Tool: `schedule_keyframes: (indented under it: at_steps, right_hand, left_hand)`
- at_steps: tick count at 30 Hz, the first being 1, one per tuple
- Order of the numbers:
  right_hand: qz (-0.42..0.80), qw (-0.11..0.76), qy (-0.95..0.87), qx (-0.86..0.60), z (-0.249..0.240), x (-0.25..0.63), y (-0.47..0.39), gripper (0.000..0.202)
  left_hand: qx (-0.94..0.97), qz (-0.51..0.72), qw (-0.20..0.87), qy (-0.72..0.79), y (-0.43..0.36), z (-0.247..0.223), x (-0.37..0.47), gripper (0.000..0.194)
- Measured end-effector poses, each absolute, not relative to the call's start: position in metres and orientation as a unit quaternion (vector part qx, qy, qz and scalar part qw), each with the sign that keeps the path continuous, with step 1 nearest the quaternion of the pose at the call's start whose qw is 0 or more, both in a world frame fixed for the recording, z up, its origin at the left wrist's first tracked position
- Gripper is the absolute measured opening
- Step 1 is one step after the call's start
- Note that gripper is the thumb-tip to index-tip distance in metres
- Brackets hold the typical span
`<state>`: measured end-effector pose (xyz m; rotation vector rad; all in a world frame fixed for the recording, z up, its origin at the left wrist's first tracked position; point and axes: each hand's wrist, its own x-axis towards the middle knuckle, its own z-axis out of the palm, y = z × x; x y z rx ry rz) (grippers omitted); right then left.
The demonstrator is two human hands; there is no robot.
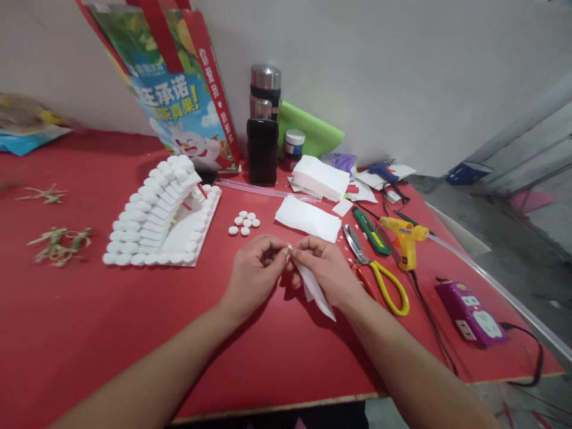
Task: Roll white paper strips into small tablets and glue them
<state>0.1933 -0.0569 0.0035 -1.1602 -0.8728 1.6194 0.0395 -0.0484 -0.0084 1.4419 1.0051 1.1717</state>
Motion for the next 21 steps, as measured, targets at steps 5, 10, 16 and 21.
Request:
schedule_keyframes:
  at_steps: [5, 10, 16, 21]
  right_hand:
    - [0.651, 0.453, -0.365, -0.487, 0.002, 0.192, -0.058, 0.034]
    - [0.626, 0.450, -0.398, -0.496, 0.000, 0.193, -0.058, 0.034]
    - [0.648, 0.451, -0.379, -0.483, 0.001, 0.193, -0.057, 0.028]
    - [0.611, 0.466, -0.381, -0.515, 0.003, 0.189, -0.057, 0.024]
  left_hand:
    - [0.592, 0.475, 0.489, 0.431, -0.049, -0.009, 0.038, 0.015]
    - [0.518, 0.446, 0.572, 0.454, -0.048, -0.003, 0.040, 0.015]
    - [0.472, 0.433, 0.616, 0.459, -0.046, 0.003, 0.041, 0.018]
    - [0.558, 0.450, 0.521, 0.463, -0.048, -0.005, 0.041, 0.015]
